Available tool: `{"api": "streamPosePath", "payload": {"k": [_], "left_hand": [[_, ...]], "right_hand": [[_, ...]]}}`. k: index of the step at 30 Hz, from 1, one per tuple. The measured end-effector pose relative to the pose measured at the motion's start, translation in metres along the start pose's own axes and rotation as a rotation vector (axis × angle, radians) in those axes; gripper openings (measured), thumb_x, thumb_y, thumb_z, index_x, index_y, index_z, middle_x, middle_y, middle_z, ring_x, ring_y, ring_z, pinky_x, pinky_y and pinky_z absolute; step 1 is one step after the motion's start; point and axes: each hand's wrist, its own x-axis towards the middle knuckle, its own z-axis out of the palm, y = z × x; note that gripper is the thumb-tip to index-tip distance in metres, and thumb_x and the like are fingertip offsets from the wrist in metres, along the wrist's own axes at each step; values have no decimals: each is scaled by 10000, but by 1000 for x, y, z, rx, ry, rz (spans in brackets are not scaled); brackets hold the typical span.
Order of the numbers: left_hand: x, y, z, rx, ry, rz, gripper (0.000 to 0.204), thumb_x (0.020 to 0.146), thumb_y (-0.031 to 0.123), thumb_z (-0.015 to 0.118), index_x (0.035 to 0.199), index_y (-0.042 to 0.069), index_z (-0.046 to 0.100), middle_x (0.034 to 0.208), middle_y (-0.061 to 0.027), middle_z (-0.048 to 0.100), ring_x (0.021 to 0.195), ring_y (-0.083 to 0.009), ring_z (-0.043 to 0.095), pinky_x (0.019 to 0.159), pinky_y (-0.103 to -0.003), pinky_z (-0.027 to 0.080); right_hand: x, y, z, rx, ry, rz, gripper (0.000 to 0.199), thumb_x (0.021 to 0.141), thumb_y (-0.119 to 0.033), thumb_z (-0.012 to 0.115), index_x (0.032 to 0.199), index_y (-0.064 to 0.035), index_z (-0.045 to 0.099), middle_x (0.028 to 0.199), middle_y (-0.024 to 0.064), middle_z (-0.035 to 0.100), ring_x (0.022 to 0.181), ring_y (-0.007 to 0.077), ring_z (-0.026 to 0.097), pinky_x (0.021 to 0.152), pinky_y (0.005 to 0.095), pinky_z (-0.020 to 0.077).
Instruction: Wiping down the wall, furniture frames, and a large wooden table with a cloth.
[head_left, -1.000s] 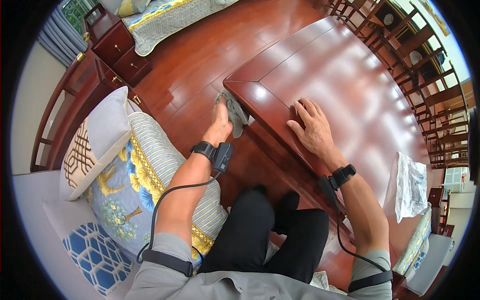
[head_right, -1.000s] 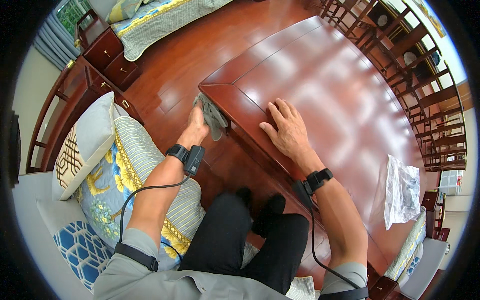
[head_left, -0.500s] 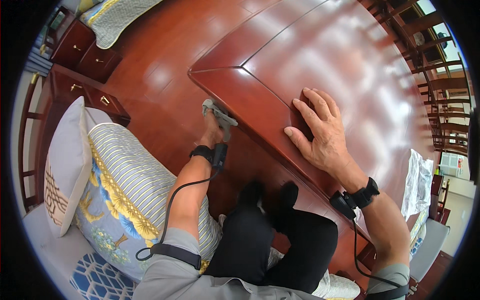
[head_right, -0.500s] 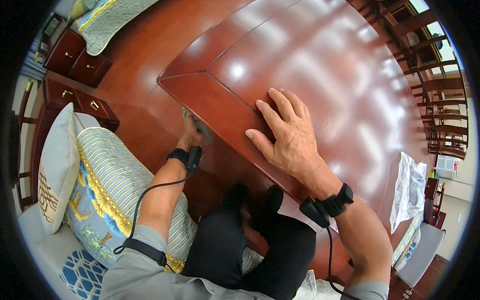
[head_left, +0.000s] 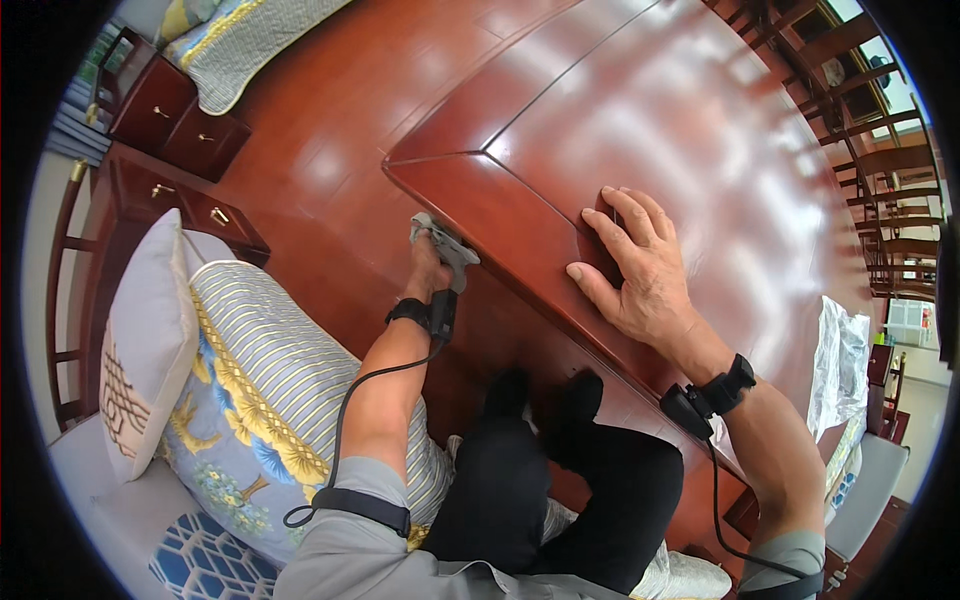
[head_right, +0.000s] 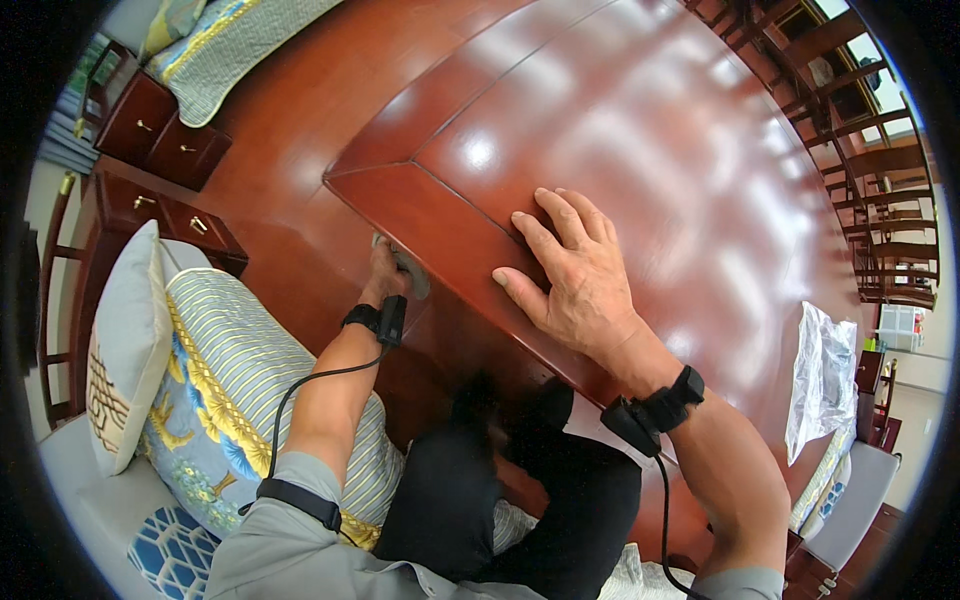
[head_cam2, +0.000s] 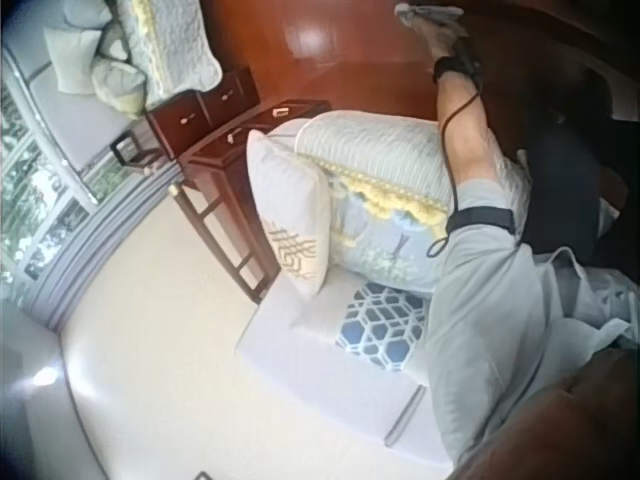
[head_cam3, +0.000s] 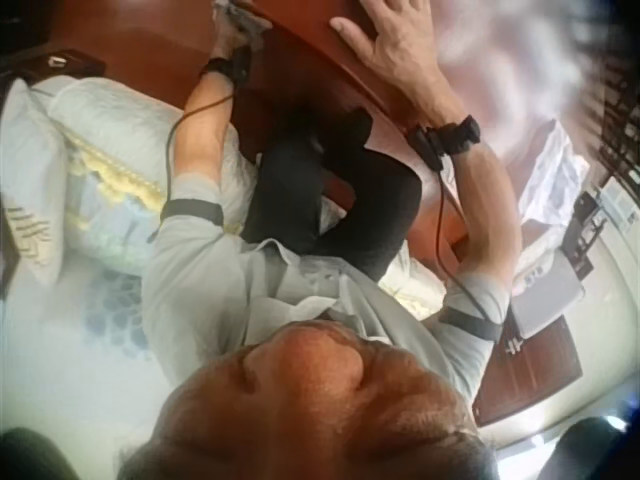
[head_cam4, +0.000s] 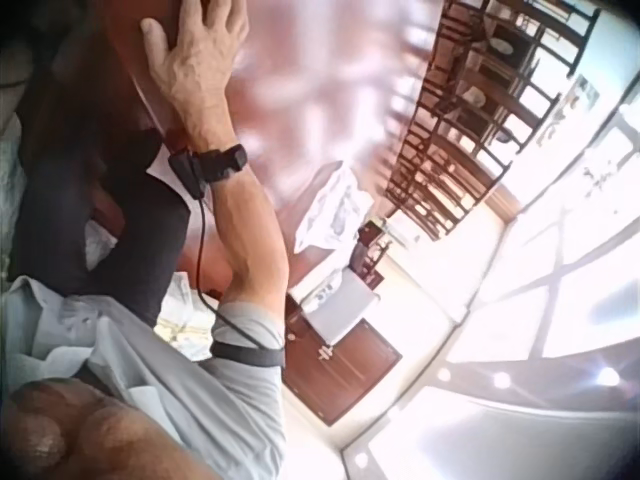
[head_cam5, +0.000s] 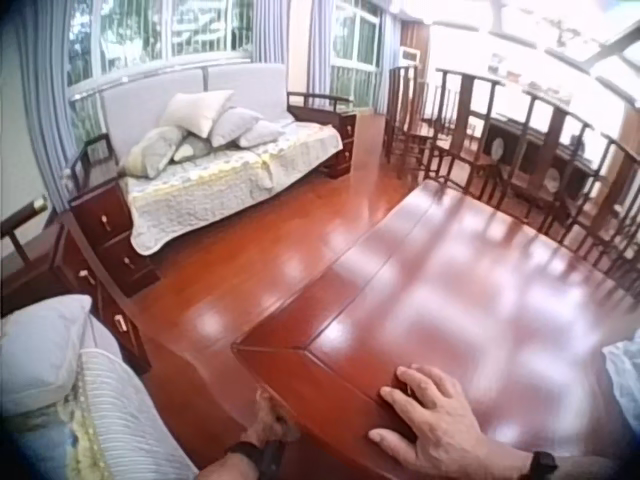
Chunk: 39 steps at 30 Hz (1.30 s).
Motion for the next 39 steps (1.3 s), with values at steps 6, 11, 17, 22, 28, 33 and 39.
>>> {"api": "streamPosePath", "payload": {"k": [6, 11, 17, 22, 28, 33, 39], "left_hand": [[-63, 65, 58, 185, -106, 79, 412, 1057, 445, 441, 1317, 155, 577, 1322, -100, 625, 1225, -306, 587, 1011, -552, 477], [-82, 131, 76, 346, -193, 58, 354, 1035, 405, 475, 1214, 148, 639, 1141, -64, 715, 1071, -261, 673, 915, -505, 533], [-94, 187, 118, 455, -559, -19, 274, 1050, 242, 432, 1084, 111, 671, 1052, -41, 733, 945, -205, 700, 888, -382, 563], [-95, 207, 166, 580, -584, -32, 248, 1061, 242, 472, 1053, 89, 667, 1000, -27, 718, 878, -183, 668, 894, -343, 545], [-108, 197, 221, 747, -419, 134, 293, 1064, 250, 533, 1188, 31, 685, 1064, -15, 719, 903, -127, 656, 865, -282, 526], [-106, 196, 240, 1025, -462, 508, 356, 1001, 337, 651, 1105, 9, 745, 937, 25, 695, 791, -78, 594, 699, -252, 454], [-127, 171, 270, 1539, -444, 939, 322, 939, 320, 711, 1101, 48, 767, 945, -83, 723, 836, -178, 641, 752, -334, 500]], "right_hand": [[-3, 5, 0, 0, 14, 20, 527, 888, -386, 733, 1277, -39, 651, 1408, 201, 528, 1336, 401, 455, 1108, 507, 392], [-1, 1, -2, 31, 14, 25, 516, 900, -385, 716, 1275, -37, 647, 1403, 197, 535, 1351, 381, 454, 1126, 488, 380], [-4, 3, 1, 33, 65, 4, 504, 900, -392, 708, 1252, -35, 656, 1366, 181, 554, 1339, 377, 465, 1126, 487, 380], [-6, 6, -1, 52, 57, 41, 496, 886, -378, 726, 1243, -40, 665, 1392, 181, 549, 1361, 374, 459, 1127, 491, 386], [-6, 7, -1, 62, 79, 39, 497, 900, -402, 696, 1231, -31, 672, 1336, 175, 562, 1326, 354, 468, 1123, 465, 383], [-2, 0, 1, 87, 123, 5, 466, 886, -394, 702, 1185, -36, 681, 1310, 164, 572, 1285, 335, 490, 1092, 456, 405], [-6, 3, 1, 96, 144, 23, 449, 882, -393, 703, 1159, -41, 682, 1288, 155, 578, 1263, 329, 504, 1079, 452, 412]]}}
